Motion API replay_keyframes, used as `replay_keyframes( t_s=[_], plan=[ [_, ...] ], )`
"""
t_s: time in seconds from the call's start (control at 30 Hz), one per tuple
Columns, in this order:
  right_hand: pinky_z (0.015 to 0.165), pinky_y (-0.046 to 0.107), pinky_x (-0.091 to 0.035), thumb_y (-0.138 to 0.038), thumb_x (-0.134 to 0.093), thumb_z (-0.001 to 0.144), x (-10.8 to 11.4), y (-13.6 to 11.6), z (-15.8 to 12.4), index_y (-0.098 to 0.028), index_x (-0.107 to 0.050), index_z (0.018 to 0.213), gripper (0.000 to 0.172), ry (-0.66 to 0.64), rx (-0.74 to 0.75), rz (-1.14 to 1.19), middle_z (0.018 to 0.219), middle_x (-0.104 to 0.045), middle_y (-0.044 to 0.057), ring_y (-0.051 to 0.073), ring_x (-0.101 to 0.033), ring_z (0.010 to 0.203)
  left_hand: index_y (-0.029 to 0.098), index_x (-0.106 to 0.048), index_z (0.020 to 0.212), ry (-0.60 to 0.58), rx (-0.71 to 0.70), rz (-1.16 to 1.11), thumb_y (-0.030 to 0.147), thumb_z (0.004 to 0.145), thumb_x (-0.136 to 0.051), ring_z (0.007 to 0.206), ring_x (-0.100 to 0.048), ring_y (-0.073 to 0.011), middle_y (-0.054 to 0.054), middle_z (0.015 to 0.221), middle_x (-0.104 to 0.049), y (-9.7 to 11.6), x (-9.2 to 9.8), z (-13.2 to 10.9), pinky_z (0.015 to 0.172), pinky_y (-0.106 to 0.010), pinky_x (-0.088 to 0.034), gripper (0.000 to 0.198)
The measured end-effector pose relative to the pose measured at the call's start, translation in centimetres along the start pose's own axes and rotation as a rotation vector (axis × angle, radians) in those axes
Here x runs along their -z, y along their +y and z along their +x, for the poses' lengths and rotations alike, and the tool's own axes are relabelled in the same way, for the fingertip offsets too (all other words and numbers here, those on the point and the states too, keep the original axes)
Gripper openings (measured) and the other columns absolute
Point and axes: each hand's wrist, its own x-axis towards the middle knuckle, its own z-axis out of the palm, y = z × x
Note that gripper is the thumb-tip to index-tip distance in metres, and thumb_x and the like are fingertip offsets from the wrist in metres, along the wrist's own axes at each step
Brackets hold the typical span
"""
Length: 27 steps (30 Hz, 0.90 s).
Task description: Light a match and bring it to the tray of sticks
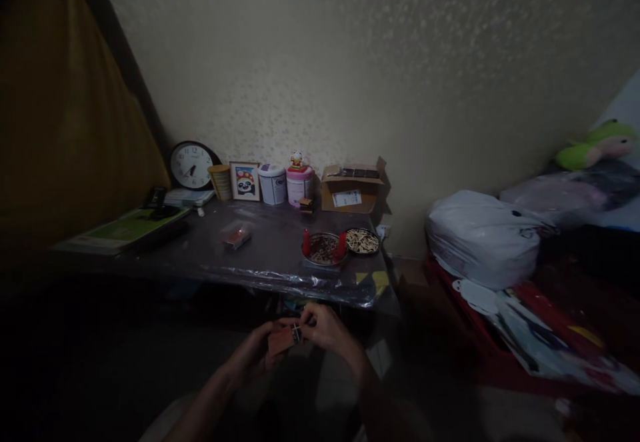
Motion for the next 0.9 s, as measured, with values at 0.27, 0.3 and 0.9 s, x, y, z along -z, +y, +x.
replay_keyframes(
  t_s=[0.27, 0.3, 0.9],
  plan=[
    [0.062, 0.021, -0.044, -0.007, -0.051, 0.071, 0.5, 0.2, 0.2, -0.018, -0.065, 0.074, 0.018, 0.158, 0.222, -0.217, 0.078, -0.061, 0.001, 0.013, -0.058, 0.074, 0.011, -0.059, 0.104, -0.013, -0.06, -0.108, 0.027, 0.075, -0.048, 0.038, -0.048, -0.007, -0.01, 0.076, -0.069, 0.1, -0.1, 0.0, 0.037, -0.018, -0.031, 0.035],
    [0.062, 0.021, -0.044, -0.008, -0.051, 0.072, 0.5, 0.1, 0.2, -0.018, -0.064, 0.074, 0.017, 0.164, 0.227, -0.228, 0.078, -0.06, 0.001, 0.013, -0.058, 0.074, 0.011, -0.059, 0.104, -0.007, -0.056, -0.121, 0.027, 0.075, -0.048, 0.039, -0.048, -0.0069, -0.01, 0.075, -0.069, 0.2, -0.1, 0.0, 0.037, -0.017, -0.032, 0.035],
    [0.059, 0.024, -0.043, -0.033, -0.056, 0.075, 0.5, -0.8, 0.2, -0.018, -0.06, 0.089, 0.021, 0.09, 0.056, 0.224, 0.071, -0.057, -0.001, 0.012, -0.054, 0.063, 0.013, -0.064, 0.095, 0.151, -0.209, -0.157, 0.025, 0.076, -0.054, 0.038, -0.046, -0.0041, -0.005, 0.073, -0.067, 1.0, -0.9, -0.2, 0.035, -0.015, -0.033, 0.025]
  ],
)
